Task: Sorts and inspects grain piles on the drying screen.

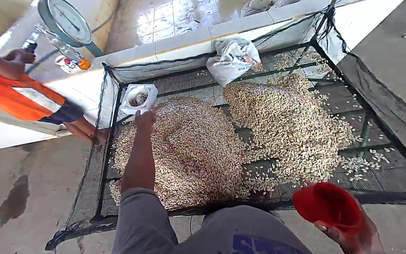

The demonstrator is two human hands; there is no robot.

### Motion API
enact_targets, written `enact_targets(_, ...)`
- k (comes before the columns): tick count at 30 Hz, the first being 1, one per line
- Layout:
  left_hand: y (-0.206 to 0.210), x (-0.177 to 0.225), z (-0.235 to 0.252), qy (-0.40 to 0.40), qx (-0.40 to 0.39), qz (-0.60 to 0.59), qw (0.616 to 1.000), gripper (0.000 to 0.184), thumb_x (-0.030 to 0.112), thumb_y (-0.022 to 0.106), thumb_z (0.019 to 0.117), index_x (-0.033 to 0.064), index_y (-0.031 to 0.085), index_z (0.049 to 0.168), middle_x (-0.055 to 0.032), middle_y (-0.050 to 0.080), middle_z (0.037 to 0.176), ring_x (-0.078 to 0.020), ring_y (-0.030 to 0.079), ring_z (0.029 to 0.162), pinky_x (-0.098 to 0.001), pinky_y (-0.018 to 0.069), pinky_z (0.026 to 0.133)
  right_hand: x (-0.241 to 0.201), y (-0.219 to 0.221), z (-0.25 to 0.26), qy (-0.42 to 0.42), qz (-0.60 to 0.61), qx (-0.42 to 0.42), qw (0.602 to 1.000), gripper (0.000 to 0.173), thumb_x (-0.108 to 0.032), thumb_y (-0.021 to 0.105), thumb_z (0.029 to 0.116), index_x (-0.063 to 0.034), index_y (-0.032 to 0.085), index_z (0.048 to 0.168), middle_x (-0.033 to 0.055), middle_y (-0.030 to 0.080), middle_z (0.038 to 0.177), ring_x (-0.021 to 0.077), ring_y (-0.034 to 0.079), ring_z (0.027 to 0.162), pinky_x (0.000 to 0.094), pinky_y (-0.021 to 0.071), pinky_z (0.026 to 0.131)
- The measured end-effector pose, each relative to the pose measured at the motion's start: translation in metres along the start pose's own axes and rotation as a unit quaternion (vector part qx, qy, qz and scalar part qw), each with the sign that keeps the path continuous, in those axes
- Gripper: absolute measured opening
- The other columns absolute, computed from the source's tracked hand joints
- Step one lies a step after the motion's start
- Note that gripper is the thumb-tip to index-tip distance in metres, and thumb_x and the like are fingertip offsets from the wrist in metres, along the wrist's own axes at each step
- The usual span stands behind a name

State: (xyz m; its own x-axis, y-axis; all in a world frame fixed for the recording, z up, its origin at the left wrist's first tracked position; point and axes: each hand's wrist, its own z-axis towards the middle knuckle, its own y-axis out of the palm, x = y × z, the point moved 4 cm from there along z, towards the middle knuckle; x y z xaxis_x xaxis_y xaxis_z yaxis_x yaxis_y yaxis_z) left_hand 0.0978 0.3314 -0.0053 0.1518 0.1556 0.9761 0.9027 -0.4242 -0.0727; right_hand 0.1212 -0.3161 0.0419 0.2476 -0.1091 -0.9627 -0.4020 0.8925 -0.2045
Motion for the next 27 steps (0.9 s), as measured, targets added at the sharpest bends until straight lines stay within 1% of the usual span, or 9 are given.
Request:
enact_targets(4,0.019,-0.024,-0.042,-0.043,-0.035,-0.037,0.998,0.047,0.009,0.058,0.1023,0.0043,0.04,0.145,-0.0125,0.062,0.112,-0.0155,0.067,0.08,-0.0315,0.0588,0.071,0.009,0.001,-0.007,0.021,-0.01,-0.026,0.999,0.099,-0.052,0.088,0.0732,-0.0107,0.041,0.15,-0.011,0.061,0.139,-0.0012,0.057,0.127,0.0235,0.0505,0.108)
enact_targets(7,0.035,-0.023,-0.078,-0.034,-0.104,-0.045,0.993,0.029,0.012,0.059,0.1032,0.0069,0.052,0.131,-0.0045,0.065,0.099,-0.0112,0.065,0.073,-0.0283,0.0579,0.067,0.007,0.004,-0.003,0.016,0.001,-0.033,0.999,0.098,-0.053,0.089,0.0719,-0.0137,0.043,0.149,-0.0109,0.062,0.139,0.0017,0.059,0.126,0.0254,0.0514,0.108)
enact_targets(9,0.046,-0.022,-0.11,-0.034,-0.17,-0.038,0.984,0.023,0.015,0.056,0.1054,0.01,0.055,0.128,-0.0015,0.066,0.097,-0.0095,0.064,0.072,-0.0265,0.0574,0.067,0.002,0.007,0.005,-0.01,0.004,-0.042,0.999,0.095,-0.054,0.088,0.0724,-0.0182,0.045,0.149,-0.0106,0.062,0.139,0.0037,0.059,0.127,0.0266,0.0515,0.108)
enact_targets(12,0.073,-0.03,-0.162,-0.032,-0.289,0.009,0.957,0.024,0.013,0.053,0.1059,0.0067,0.059,0.129,-0.0041,0.069,0.098,-0.0111,0.066,0.072,-0.0271,0.0577,0.066,-0.015,0.009,0.02,-0.056,0.013,-0.069,0.996,0.092,-0.054,0.088,0.0732,-0.0242,0.046,0.15,-0.0055,0.063,0.14,0.0115,0.06,0.129,0.0341,0.053,0.109)
enact_targets(16,0.104,-0.062,-0.228,-0.041,-0.401,0.069,0.913,0.027,0.011,0.054,0.1012,-0.0011,0.058,0.125,-0.0046,0.07,0.095,-0.0107,0.067,0.072,-0.0265,0.0582,0.067,-0.065,0.007,0.042,-0.134,-0.019,-0.088,0.987,0.097,-0.051,0.089,0.073,-0.0151,0.042,0.15,0.0024,0.061,0.14,0.0141,0.058,0.132,0.0356,0.0515,0.111)
enact_targets(19,0.119,-0.087,-0.269,-0.065,-0.446,0.056,0.891,0.028,0.012,0.054,0.101,-0.0025,0.059,0.125,-0.0058,0.07,0.094,-0.0098,0.065,0.07,-0.0254,0.0571,0.064,-0.104,0.003,0.048,-0.209,-0.018,-0.086,0.974,0.095,-0.049,0.089,0.0737,-0.0133,0.043,0.149,0.0068,0.06,0.141,0.0174,0.057,0.132,0.037,0.0513,0.112)
enact_targets(21,0.125,-0.094,-0.291,-0.085,-0.467,0.057,0.878,0.026,0.012,0.055,0.1012,-0.0012,0.061,0.123,-0.0029,0.07,0.092,-0.0075,0.064,0.068,-0.0237,0.0558,0.063,-0.13,0.0,0.047,-0.263,-0.012,-0.089,0.961,0.091,-0.05,0.085,0.0782,-0.0106,0.042,0.148,0.0117,0.06,0.14,0.0211,0.058,0.132,0.0389,0.0513,0.112)
enact_targets(23,0.129,-0.102,-0.305,-0.1,-0.49,0.07,0.863,0.025,0.011,0.056,0.1021,-0.0012,0.061,0.123,-0.0026,0.07,0.089,-0.0071,0.063,0.066,-0.0238,0.0556,0.062,-0.159,-0.005,0.042,-0.309,-0.024,-0.081,0.947,0.08,-0.049,0.076,0.0871,-0.0111,0.041,0.148,0.0129,0.061,0.138,0.0213,0.058,0.13,0.0374,0.0512,0.111)
enact_targets(27,0.132,-0.119,-0.308,-0.113,-0.512,0.082,0.847,0.031,0.013,0.06,0.1014,-0.002,0.061,0.128,-0.0091,0.071,0.095,-0.0123,0.064,0.068,-0.0278,0.0567,0.063,-0.211,-0.012,0.025,-0.399,-0.037,-0.019,0.916,0.053,-0.032,0.067,0.096,-0.0081,0.049,0.14,0.0139,0.066,0.131,0.0246,0.062,0.126,0.0389,0.0529,0.108)
